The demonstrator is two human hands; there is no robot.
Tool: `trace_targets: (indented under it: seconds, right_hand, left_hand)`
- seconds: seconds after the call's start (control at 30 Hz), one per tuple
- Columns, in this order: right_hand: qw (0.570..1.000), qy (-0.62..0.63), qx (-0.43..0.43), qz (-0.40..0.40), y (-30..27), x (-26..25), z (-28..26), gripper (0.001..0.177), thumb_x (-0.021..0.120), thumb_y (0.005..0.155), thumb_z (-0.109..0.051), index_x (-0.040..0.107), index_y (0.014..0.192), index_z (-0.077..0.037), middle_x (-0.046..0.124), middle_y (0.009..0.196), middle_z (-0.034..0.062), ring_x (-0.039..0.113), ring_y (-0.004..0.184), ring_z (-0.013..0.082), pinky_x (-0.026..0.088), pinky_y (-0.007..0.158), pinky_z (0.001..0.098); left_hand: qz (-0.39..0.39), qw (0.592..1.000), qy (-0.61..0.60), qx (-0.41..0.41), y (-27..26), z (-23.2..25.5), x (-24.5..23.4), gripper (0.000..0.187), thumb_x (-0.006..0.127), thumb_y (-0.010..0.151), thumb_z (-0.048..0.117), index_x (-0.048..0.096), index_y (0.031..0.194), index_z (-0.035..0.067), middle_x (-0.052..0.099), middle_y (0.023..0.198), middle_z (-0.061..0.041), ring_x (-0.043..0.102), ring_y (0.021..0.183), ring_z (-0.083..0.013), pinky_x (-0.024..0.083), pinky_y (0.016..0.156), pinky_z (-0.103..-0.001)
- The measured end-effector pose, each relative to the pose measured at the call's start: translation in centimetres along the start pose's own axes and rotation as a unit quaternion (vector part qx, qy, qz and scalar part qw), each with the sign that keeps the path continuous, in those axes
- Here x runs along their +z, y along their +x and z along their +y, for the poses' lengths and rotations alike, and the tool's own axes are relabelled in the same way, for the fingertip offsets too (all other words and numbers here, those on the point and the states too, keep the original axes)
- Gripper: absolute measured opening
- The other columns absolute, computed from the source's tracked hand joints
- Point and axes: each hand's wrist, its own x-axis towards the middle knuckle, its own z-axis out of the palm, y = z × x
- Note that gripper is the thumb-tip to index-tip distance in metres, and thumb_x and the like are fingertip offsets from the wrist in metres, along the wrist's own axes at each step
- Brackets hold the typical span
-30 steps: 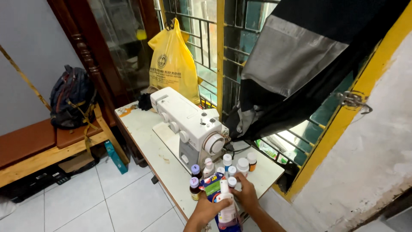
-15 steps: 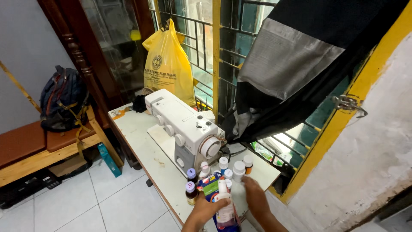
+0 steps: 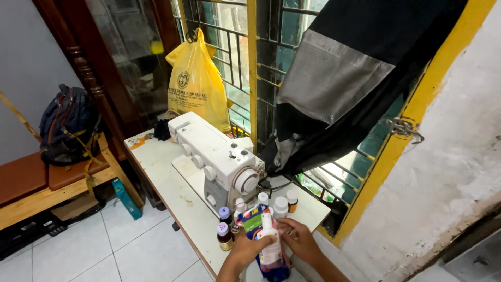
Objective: The person removes several medicine bottles, boxes, and a plastic bag from a wall-mounted cabinet and places them on a table next to a sewing machine. The person then removes a pink container from the top of the cabinet.
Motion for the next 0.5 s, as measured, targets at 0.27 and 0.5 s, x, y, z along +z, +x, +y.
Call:
trace_targets:
  seconds: [0.27,0.5]
  right_hand:
    - [0.973,0.139,0.109,-0.146,-0.9,-4.3,-4.8,0.072,0.069,0.088,-0.007,0.035,0.152,-0.01,0.056,0.148,0.0069,0.058,0.132,0.02,0.054,0.104,0.0351]
    - [0.993,0.047,0.105,0.038,-0.8,-8.2,-1.6,0.072,0.077,0.08,-0.003,0.04,0.141,-0.012,0.065,0.133,0.0105,0.067,0.117,0.0206,0.054,0.099,0.0348]
  left_hand:
    - [-0.087,0.993,0.044,0.06,0.9,4.5,1.9,0.059,0.086,0.07,0.026,0.069,0.123,0.006,0.078,0.112,-0.007,0.074,0.101,-0.0193,0.058,0.09,-0.033]
    - [-0.067,0.992,-0.058,0.091,1.3,6.8,4.4,0.053,0.086,0.071,0.022,0.073,0.119,0.005,0.079,0.11,-0.008,0.076,0.099,-0.0189,0.059,0.089,-0.033]
